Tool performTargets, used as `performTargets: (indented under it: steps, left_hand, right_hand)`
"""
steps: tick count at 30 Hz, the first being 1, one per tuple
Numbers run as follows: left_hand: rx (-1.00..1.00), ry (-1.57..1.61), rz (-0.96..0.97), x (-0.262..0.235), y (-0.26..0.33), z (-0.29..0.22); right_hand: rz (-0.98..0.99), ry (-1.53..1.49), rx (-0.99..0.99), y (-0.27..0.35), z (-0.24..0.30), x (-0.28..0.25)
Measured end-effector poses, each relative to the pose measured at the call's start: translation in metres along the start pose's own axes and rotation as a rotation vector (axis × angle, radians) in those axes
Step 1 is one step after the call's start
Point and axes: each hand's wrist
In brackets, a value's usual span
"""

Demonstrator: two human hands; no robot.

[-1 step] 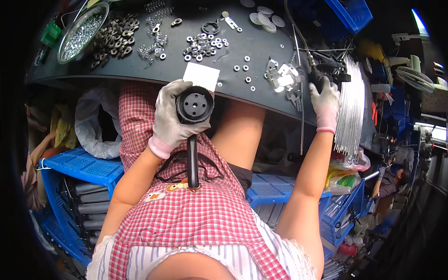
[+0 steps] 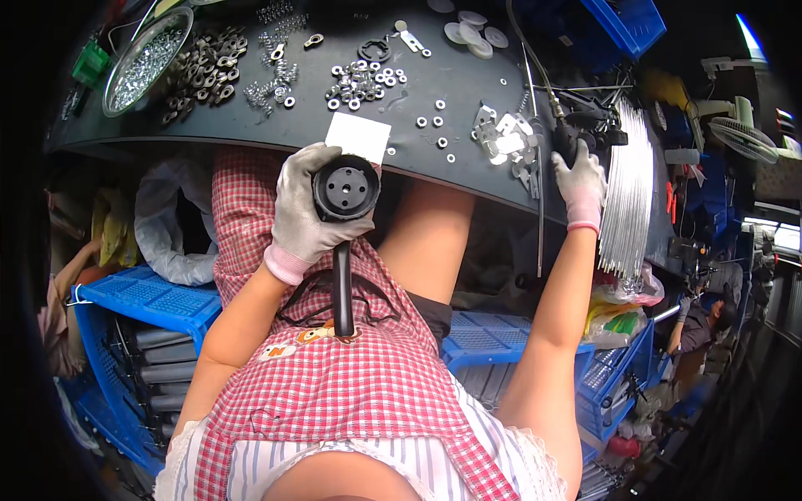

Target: The person assembles components of a mechanical tool by fitting washers, springs, and a handle onto a central rod, securing them with nuts using pliers and an electric screwdriver.

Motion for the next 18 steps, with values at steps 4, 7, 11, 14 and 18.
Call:
performTargets:
  steps: [4, 7, 11, 14, 18]
  left_hand:
    - [-0.02, -0.029, 0.01, -0.002, 0.001, -0.003]
    - [-0.043, -0.076, 0.028, -0.005, 0.004, 0.0]
    - [-0.022, -0.099, 0.021, -0.002, 0.003, -0.005]
    - [-0.025, -0.105, -0.001, -0.005, -0.001, -0.011]
    - [0.012, -0.052, -0.041, 0.0, -0.003, -0.003]
  right_hand:
    - [-0.003, -0.188, -0.004, -0.009, -0.03, 0.021]
    - [-0.012, -0.439, 0.056, -0.001, -0.025, 0.008]
    - [-0.184, -1.199, 0.294, 0.036, -0.009, -0.059]
    - [0.042, -2.166, -0.054, 0.042, 0.013, -0.075]
    - [0.391, -2.754, -0.448, 0.051, 0.08, -0.081]
Point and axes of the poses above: each hand's wrist, its own y-axis away from the middle knuckle, its own x-axis out of the palm, z = x × y, and after that the axes turned 7 degrees about -y, right-handed
